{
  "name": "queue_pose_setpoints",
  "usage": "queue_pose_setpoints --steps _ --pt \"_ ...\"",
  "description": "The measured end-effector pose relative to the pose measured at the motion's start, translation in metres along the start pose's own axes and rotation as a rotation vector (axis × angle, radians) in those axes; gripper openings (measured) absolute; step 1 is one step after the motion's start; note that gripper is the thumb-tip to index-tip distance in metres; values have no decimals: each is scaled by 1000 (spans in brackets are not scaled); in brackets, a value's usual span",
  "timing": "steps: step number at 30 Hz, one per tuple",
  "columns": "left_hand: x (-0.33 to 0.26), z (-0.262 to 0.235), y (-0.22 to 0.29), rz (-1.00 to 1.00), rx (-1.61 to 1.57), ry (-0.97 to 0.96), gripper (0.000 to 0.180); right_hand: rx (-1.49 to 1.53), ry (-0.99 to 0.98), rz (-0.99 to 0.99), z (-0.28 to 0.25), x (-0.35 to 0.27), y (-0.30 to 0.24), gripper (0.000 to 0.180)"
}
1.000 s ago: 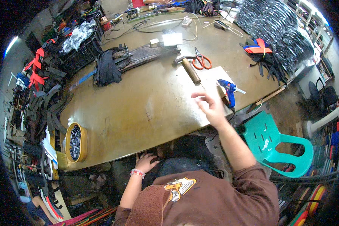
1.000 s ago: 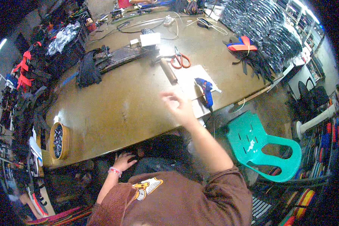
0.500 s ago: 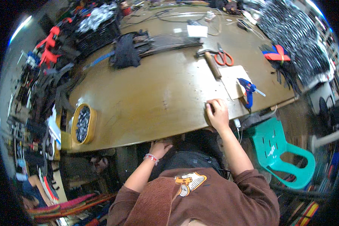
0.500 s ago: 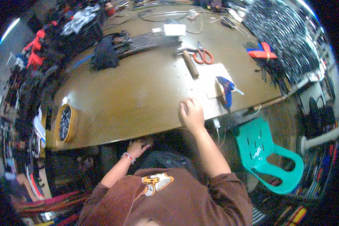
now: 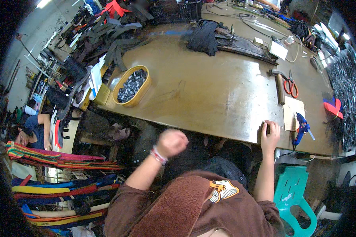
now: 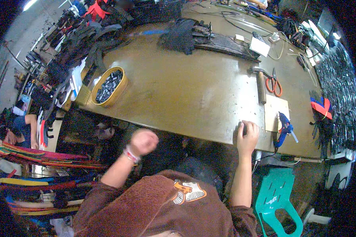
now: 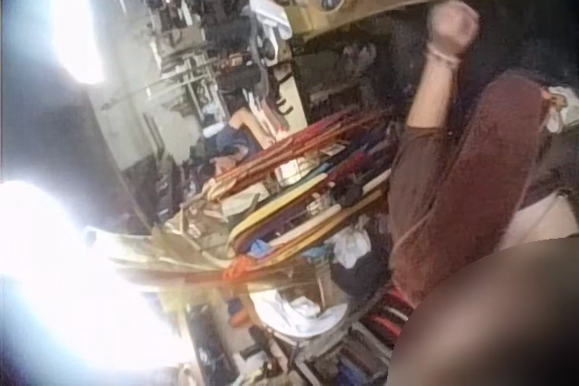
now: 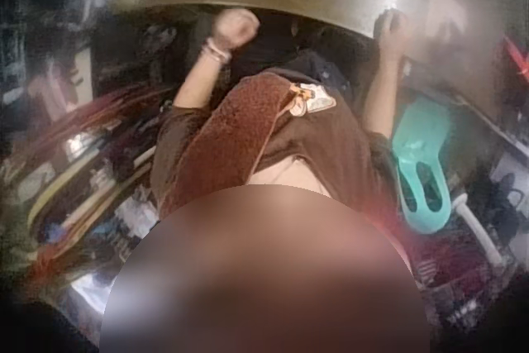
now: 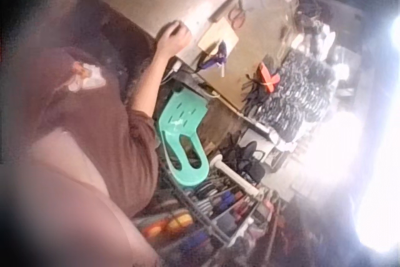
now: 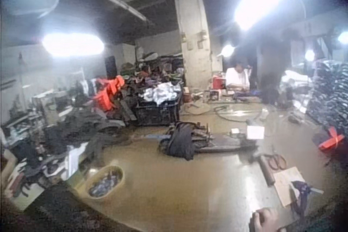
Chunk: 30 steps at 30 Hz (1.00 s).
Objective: The person assembles red and black fabric straps by attaching small metal buckles using a hot glue gun. They repeatedly pick up straps, apply glue, attach buckles, and bundle the finished straps with a yellow string.
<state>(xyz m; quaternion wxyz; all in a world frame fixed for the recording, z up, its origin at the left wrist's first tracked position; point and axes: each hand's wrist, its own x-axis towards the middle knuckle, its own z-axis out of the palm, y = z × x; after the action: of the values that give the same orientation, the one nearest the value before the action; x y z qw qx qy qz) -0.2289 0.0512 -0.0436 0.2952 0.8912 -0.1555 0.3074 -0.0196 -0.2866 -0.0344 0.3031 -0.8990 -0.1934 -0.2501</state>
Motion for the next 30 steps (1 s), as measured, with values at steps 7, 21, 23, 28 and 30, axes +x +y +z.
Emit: queue_pose_setpoints --steps 7,21,23,28,30 --pt "44 -100 -91 -668 586 307 39 39 -34 94 -8 3 -19 15" --pt "135 40 -29 -114 446 81 31 643 900 998 -158 -101 231 54" --pt "130 63 2 -167 442 76 45 772 778 1192 -131 -118 268 84" --pt "115 94 41 -117 383 -168 58 1246 724 1233 -76 -123 327 91" --pt "114 98 41 -157 368 -150 61 1387 772 1162 -69 -114 337 89"
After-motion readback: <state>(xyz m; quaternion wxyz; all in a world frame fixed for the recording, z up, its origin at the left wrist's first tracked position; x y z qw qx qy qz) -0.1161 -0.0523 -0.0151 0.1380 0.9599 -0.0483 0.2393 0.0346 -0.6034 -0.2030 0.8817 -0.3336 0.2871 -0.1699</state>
